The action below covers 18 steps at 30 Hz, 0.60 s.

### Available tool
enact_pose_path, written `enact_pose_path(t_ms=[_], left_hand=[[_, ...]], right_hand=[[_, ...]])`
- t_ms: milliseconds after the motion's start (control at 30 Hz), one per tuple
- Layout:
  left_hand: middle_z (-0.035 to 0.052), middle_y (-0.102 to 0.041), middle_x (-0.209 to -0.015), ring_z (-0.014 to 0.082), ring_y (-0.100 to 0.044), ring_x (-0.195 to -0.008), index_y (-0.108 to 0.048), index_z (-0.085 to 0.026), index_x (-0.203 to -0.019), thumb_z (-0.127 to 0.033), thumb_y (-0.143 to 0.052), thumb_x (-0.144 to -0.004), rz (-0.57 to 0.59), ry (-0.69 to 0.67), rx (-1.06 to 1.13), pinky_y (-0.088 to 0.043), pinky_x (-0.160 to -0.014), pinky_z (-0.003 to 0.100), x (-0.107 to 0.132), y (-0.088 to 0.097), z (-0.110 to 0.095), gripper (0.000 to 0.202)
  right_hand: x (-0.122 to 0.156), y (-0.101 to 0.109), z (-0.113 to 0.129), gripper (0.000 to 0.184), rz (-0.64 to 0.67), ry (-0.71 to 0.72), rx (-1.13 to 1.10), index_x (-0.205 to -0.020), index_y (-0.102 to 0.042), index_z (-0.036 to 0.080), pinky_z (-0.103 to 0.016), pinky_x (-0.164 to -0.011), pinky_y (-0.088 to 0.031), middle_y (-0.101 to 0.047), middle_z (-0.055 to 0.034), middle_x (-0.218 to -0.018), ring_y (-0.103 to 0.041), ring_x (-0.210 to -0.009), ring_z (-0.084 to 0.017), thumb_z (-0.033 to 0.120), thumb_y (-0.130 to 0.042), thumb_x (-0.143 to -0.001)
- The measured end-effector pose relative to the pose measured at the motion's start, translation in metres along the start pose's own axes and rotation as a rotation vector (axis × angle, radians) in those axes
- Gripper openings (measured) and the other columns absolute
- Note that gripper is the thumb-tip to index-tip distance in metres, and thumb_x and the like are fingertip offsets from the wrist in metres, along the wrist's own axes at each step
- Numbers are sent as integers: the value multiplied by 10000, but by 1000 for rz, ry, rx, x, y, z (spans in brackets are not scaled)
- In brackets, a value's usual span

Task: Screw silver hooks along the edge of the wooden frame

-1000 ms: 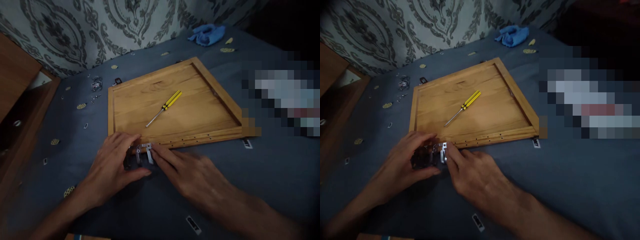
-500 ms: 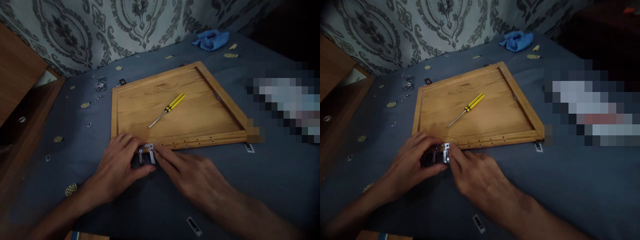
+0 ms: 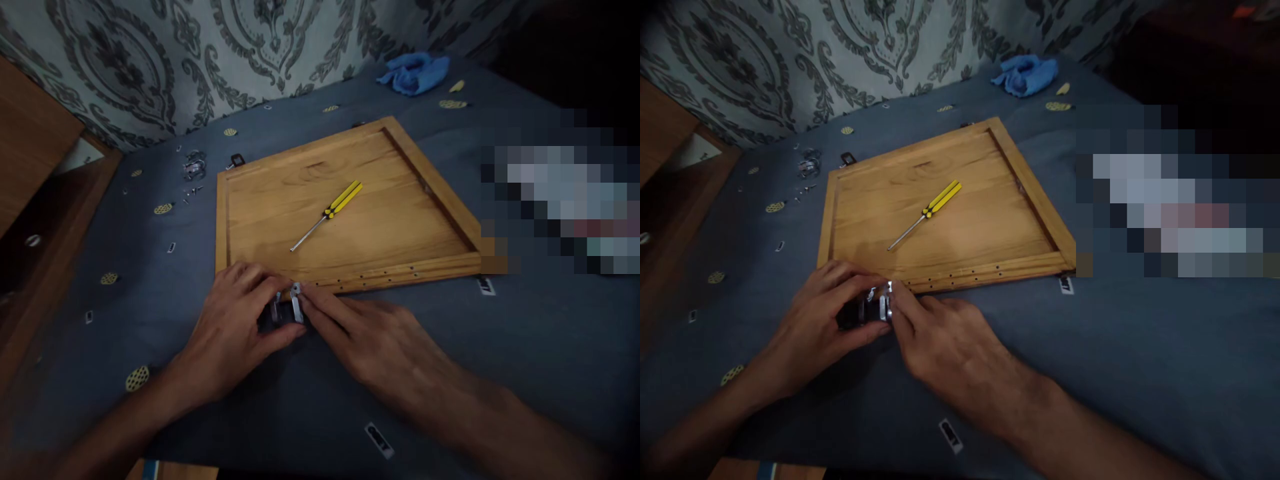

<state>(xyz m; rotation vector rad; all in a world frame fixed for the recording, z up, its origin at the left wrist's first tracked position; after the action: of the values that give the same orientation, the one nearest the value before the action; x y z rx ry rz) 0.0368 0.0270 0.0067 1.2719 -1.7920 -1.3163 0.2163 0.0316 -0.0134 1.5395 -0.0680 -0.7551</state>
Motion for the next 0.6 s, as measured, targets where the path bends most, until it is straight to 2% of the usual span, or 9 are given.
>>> enact_pose_path(t_ms=[167,300,500,600], left_hand=[[52,-679,-1048,275,-617,-998,-666,-230,-1134,-376,-789,-862,-5,-3,-3,-492,-845,447,-1,0,0,332],[53,-674,-1039,271,-615,-999,-662,-217,-1143,-396,-779,-875,-7,-11,-2,-490,-862,446,-1,1,1,343],[53,-675,-1066,269,-613,-1017,-651,-213,-1168,-403,-754,-900,16,-4,14,-484,-870,438,0,2,0,345],[48,-681,-1069,264,-617,-1012,-651,-217,-1167,-409,-770,-889,2,-15,20,-475,-862,426,-1,2,0,358]], right_hand=[[-2,3,-7,380,-51,-139,-141,-1099,-732,141,-284,-582,-597,-777,-105,-1133,-738,-676,-167,-8,-440,-907],[-1,8,-15,388,-79,-262,-185,-1008,-742,171,-281,-585,-571,-790,-86,-1026,-734,-697,-179,11,-408,-894],[0,7,-16,376,10,-282,-222,-999,-734,174,-264,-590,-537,-785,-72,-979,-705,-662,-160,-5,-428,-874],[-2,6,-13,394,-7,-246,-190,-988,-739,160,-279,-536,-517,-788,-80,-983,-693,-607,-161,-23,-407,-879]])
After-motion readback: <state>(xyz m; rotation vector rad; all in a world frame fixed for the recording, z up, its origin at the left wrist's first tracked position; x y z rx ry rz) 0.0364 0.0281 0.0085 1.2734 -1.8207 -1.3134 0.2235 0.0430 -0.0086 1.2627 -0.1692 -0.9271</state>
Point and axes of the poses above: each hand's wrist, its own x-axis away from the middle knuckle, its own y-axis out of the back of the hand, z = x × y, the point moved 3 cm from there along -x, towards the middle knuckle
